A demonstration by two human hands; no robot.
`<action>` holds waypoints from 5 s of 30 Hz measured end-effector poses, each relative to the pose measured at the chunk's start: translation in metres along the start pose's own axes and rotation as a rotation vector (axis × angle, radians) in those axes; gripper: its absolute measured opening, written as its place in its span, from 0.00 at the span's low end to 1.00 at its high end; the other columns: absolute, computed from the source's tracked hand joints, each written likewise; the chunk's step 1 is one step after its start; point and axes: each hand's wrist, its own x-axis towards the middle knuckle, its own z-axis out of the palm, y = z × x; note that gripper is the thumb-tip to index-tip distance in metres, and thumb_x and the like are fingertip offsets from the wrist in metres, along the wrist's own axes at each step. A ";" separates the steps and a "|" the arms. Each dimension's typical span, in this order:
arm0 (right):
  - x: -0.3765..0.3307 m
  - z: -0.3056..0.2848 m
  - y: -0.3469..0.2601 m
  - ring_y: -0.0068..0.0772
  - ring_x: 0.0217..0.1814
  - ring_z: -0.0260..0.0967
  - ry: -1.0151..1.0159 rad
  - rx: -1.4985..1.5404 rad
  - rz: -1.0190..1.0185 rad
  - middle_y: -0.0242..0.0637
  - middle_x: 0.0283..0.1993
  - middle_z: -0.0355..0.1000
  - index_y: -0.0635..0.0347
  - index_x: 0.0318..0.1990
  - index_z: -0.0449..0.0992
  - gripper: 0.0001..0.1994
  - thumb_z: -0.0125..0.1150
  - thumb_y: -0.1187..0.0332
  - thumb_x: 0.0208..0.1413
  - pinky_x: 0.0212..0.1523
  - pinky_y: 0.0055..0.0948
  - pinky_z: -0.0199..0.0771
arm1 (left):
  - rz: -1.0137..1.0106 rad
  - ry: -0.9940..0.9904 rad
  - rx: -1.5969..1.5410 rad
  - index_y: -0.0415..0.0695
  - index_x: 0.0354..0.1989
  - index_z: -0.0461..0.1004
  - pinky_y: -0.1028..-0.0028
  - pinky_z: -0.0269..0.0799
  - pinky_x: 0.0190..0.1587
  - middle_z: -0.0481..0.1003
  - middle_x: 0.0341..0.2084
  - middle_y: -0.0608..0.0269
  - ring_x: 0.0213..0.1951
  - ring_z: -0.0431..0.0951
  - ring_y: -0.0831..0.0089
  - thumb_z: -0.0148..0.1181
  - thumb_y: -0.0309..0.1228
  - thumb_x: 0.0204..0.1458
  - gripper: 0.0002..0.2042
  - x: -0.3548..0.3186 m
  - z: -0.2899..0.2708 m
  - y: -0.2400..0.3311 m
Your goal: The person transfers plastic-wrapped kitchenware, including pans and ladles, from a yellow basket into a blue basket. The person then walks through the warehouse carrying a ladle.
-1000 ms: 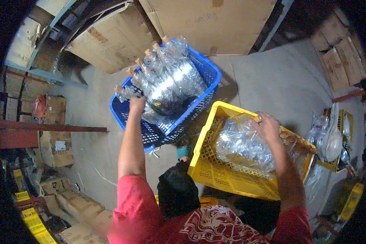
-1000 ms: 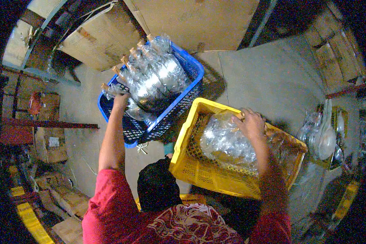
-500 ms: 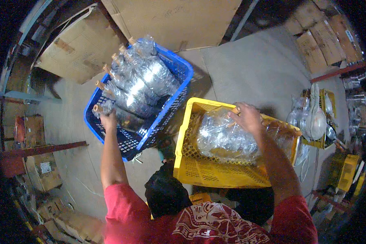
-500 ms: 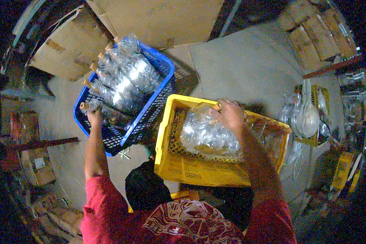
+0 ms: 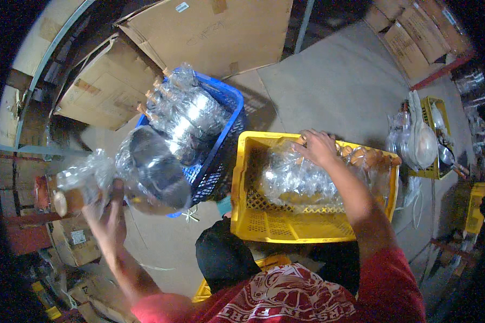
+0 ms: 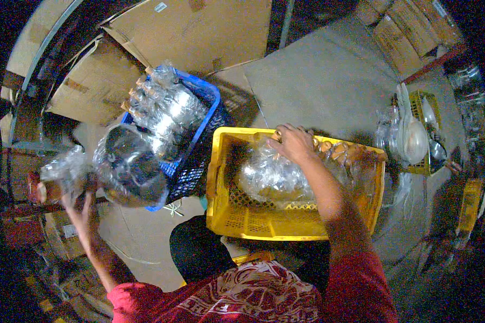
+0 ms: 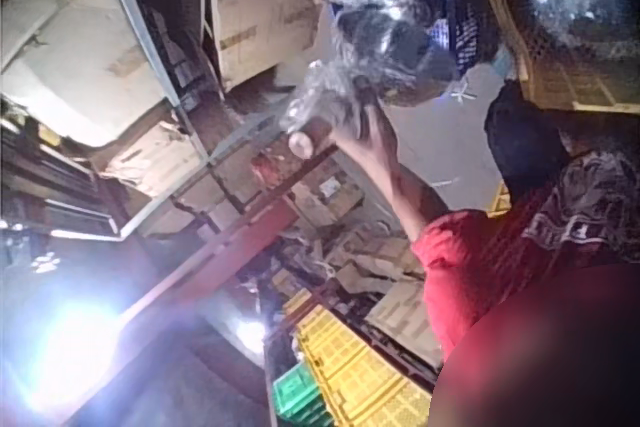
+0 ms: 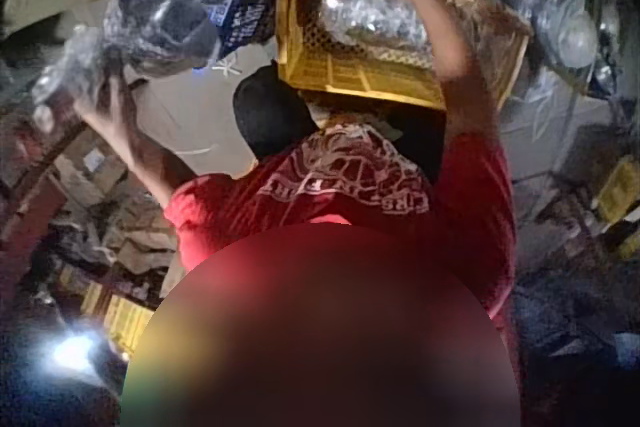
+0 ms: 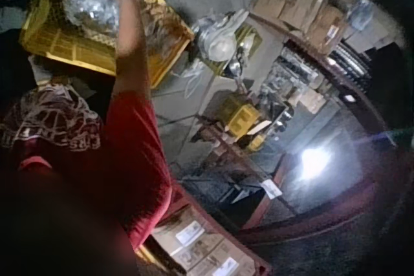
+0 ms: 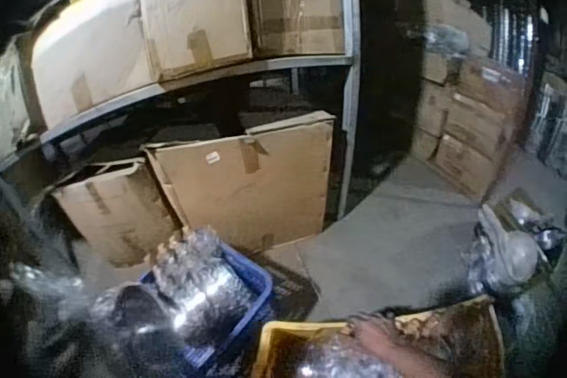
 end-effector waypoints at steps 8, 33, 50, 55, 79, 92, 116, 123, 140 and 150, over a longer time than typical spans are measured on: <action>0.005 0.016 0.018 0.49 0.55 0.72 -0.001 -0.005 -0.066 0.34 0.54 0.74 0.50 0.53 0.74 0.27 0.63 0.44 0.51 0.55 0.61 0.65 | 0.633 -0.647 -0.087 0.38 0.62 0.63 0.58 0.74 0.52 0.72 0.52 0.48 0.54 0.74 0.58 0.68 0.26 0.48 0.31 -0.035 0.072 0.115; 0.001 -0.002 0.013 0.49 0.58 0.71 -0.065 0.066 -0.026 0.38 0.56 0.75 0.48 0.54 0.77 0.29 0.59 0.38 0.53 0.56 0.51 0.71 | 0.933 -1.022 0.332 0.49 0.59 0.64 0.57 0.82 0.38 0.71 0.46 0.46 0.46 0.78 0.46 0.55 0.25 0.50 0.24 -0.137 0.300 0.050; -0.118 -0.105 -0.032 0.53 0.76 0.45 0.505 0.567 -0.164 0.52 0.74 0.49 0.63 0.70 0.52 0.33 0.37 0.48 0.67 0.75 0.48 0.40 | 0.745 -0.926 0.373 0.52 0.64 0.63 0.30 0.53 0.62 0.62 0.62 0.42 0.67 0.58 0.39 0.61 0.42 0.53 0.29 -0.116 0.302 0.038; -0.114 -0.093 -0.069 0.50 0.71 0.54 0.206 0.470 0.001 0.52 0.68 0.59 0.65 0.65 0.61 0.36 0.35 0.40 0.66 0.71 0.52 0.49 | 0.760 -0.966 0.356 0.51 0.65 0.62 0.30 0.54 0.62 0.61 0.63 0.41 0.68 0.56 0.38 0.61 0.42 0.54 0.30 -0.113 0.306 0.027; -0.034 -0.022 -0.116 0.63 0.71 0.53 0.115 0.630 0.051 0.58 0.68 0.60 0.49 0.70 0.60 0.31 0.37 0.42 0.67 0.70 0.67 0.39 | 0.748 -1.094 0.062 0.46 0.55 0.70 0.49 0.72 0.52 0.76 0.46 0.40 0.46 0.77 0.40 0.63 0.42 0.47 0.26 -0.068 0.380 -0.084; -0.005 0.023 -0.051 0.51 0.69 0.59 0.170 0.016 -0.004 0.41 0.66 0.67 0.49 0.63 0.71 0.29 0.34 0.44 0.68 0.69 0.67 0.42 | 0.185 -1.019 0.122 0.44 0.58 0.71 0.62 0.69 0.60 0.76 0.53 0.48 0.57 0.74 0.50 0.68 0.32 0.41 0.31 -0.057 0.415 -0.081; -0.111 0.003 -0.002 0.59 0.54 0.71 0.055 0.464 0.159 0.51 0.44 0.75 0.59 0.46 0.75 0.22 0.47 0.47 0.66 0.64 0.47 0.63 | 0.383 -1.059 0.502 0.35 0.57 0.70 0.53 0.73 0.53 0.75 0.47 0.34 0.46 0.78 0.42 0.59 0.36 0.54 0.24 -0.042 0.324 0.003; -0.182 0.113 -0.013 0.60 0.57 0.70 -0.447 0.354 -0.009 0.52 0.54 0.74 0.55 0.61 0.68 0.27 0.51 0.46 0.63 0.58 0.54 0.70 | 0.428 -1.198 0.205 0.42 0.54 0.73 0.53 0.73 0.53 0.78 0.46 0.41 0.50 0.78 0.45 0.61 0.40 0.53 0.22 -0.077 0.367 0.016; -0.225 0.135 -0.052 0.62 0.55 0.71 -0.562 0.052 -0.111 0.56 0.57 0.71 0.51 0.56 0.69 0.27 0.53 0.41 0.59 0.54 0.52 0.71 | -0.558 0.285 -0.255 0.36 0.63 0.62 0.63 0.68 0.59 0.71 0.57 0.41 0.57 0.73 0.56 0.77 0.33 0.40 0.41 0.170 0.186 -0.249; -0.237 0.150 -0.037 0.60 0.50 0.75 -0.429 0.054 -0.223 0.51 0.58 0.72 0.46 0.63 0.66 0.24 0.53 0.55 0.60 0.46 0.52 0.77 | -0.446 0.141 -0.390 0.41 0.57 0.71 0.61 0.73 0.50 0.78 0.47 0.52 0.46 0.79 0.56 0.69 0.32 0.50 0.25 0.184 0.221 -0.305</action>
